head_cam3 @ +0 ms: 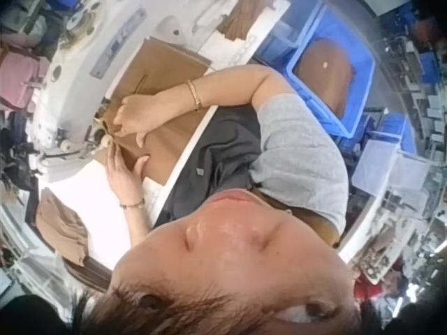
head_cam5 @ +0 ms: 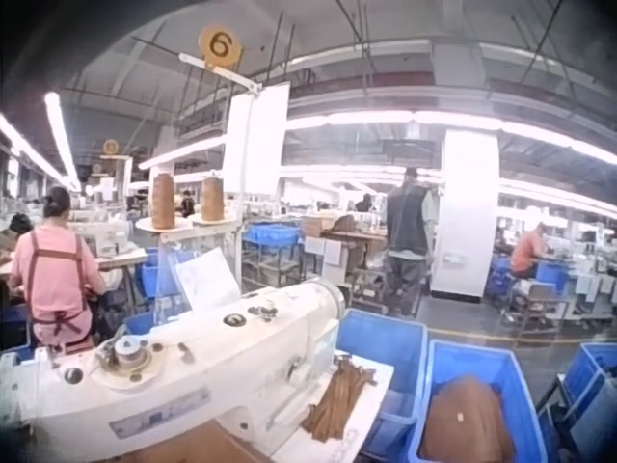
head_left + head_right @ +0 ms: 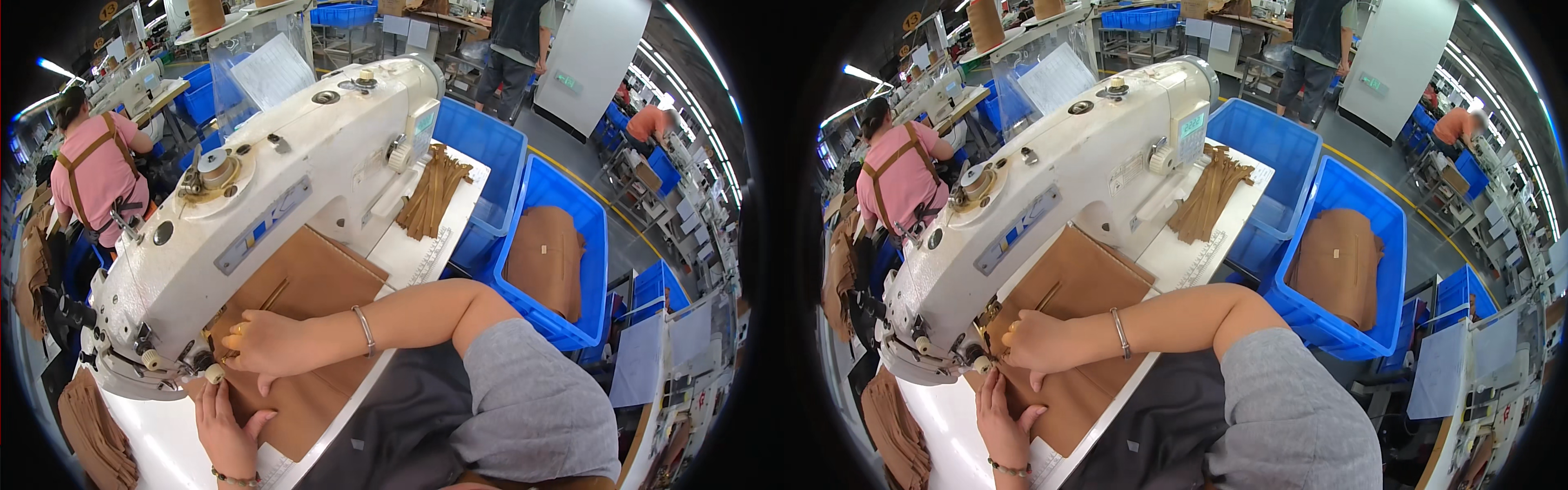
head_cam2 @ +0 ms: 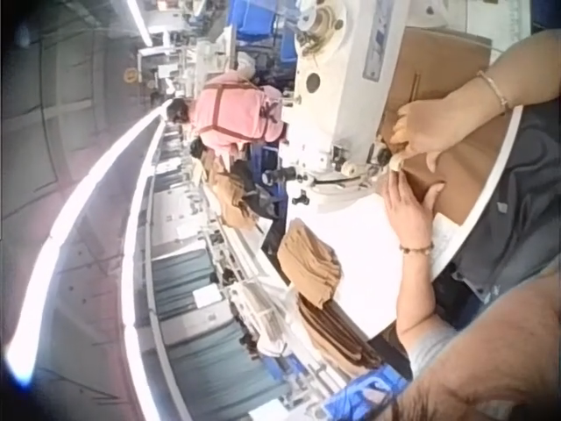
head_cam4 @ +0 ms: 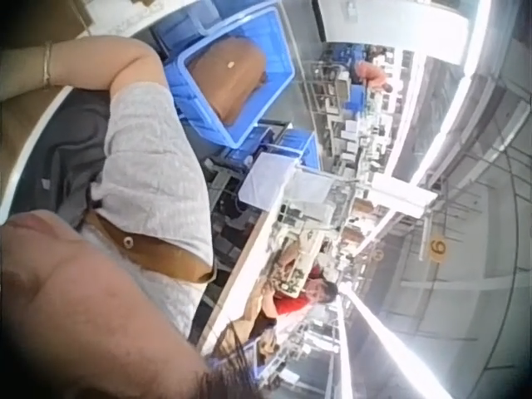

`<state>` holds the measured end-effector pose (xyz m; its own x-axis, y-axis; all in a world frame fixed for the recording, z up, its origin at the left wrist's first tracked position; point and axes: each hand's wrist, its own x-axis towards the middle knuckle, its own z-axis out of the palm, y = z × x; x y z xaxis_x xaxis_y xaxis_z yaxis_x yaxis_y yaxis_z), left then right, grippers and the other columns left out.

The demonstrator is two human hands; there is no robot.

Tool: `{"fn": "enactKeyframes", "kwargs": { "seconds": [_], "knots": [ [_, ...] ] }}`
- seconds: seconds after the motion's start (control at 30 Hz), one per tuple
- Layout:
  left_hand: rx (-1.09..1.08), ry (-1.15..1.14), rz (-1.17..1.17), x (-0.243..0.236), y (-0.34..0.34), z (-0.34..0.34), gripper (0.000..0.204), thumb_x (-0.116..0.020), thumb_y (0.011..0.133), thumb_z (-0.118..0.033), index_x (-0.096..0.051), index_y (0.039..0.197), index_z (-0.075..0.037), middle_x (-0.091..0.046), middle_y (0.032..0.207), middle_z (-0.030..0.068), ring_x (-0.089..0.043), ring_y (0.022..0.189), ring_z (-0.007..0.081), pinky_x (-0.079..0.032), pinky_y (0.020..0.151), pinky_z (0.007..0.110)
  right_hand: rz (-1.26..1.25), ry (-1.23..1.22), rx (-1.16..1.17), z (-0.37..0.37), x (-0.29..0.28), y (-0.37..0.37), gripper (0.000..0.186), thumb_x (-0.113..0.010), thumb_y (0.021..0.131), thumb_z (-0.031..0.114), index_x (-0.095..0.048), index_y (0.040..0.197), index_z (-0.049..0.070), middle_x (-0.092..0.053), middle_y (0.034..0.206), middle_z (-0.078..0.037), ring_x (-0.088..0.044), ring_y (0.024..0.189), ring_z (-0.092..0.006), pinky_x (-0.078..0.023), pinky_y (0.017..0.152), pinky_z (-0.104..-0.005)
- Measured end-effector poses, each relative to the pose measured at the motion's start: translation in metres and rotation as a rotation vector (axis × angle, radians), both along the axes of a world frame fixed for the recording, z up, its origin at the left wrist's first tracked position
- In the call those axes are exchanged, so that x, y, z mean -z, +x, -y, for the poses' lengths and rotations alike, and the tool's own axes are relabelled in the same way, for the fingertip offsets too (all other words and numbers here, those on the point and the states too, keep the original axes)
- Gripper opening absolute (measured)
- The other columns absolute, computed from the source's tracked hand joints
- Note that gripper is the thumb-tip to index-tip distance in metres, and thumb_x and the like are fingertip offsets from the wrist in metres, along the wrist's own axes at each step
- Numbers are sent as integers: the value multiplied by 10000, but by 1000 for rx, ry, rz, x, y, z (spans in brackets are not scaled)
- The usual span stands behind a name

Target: Sewing and assembling leather bag components using an industrial sewing machine.

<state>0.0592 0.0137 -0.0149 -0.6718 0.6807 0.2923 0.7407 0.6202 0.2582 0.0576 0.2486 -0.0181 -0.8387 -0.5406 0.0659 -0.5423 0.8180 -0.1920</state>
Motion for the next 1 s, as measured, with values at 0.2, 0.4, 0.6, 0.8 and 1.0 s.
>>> {"fn": "enactKeyframes", "kwargs": {
  "seconds": [0.2, 0.4, 0.6, 0.8, 1.0],
  "knots": [
    [18, -55, -58, -3, 4, 0, 830, -824, 733, -506, -630, 1337, 29, -653, 1368, 185, -618, 1259, 381, -507, 1054, 450, -149, -108, -49, -11, -5, 10, 713, -793, 700, 588, -690, 1215, 106, -644, 1185, -99, -611, 1126, -261, -450, 882, -449],
    [-18, -43, -55, -4, 4, 8, 807, -839, 732, -503, -660, 1319, 21, -672, 1338, 171, -639, 1258, 349, -539, 1020, 413, -256, -138, -107, -5, -6, 11, 711, -791, 714, 598, -736, 1168, 54, -677, 1313, -165, -629, 1231, -301, -452, 1012, -492],
    [-9, -36, -51, -4, 4, 2, 813, -843, 724, -515, -669, 1312, 19, -678, 1335, 161, -643, 1264, 336, -546, 1020, 402, -175, -54, -17, -7, -9, 14, 746, -773, 733, 630, -739, 1181, 34, -658, 1376, -164, -595, 1315, -319, -373, 1168, -566],
    [-21, -36, -58, 1, 4, 2, 817, -839, 720, -522, -671, 1319, 8, -671, 1359, 152, -621, 1306, 329, -538, 1040, 395, -241, -85, -21, -9, -4, 12, 803, -787, 686, 621, -712, 1313, 125, -739, 1181, -116, -678, 1098, -313, -379, 1182, -552],
    [-47, -32, -68, 2, 7, 1, 813, -831, 729, -529, -672, 1322, 4, -675, 1360, 141, -621, 1304, 333, -532, 1042, 406, -252, -85, -35, -9, -6, 10, 717, -766, 728, 623, -752, 1202, 86, -708, 1201, -126, -664, 1151, -308, -377, 1167, -542]
  ]
}}
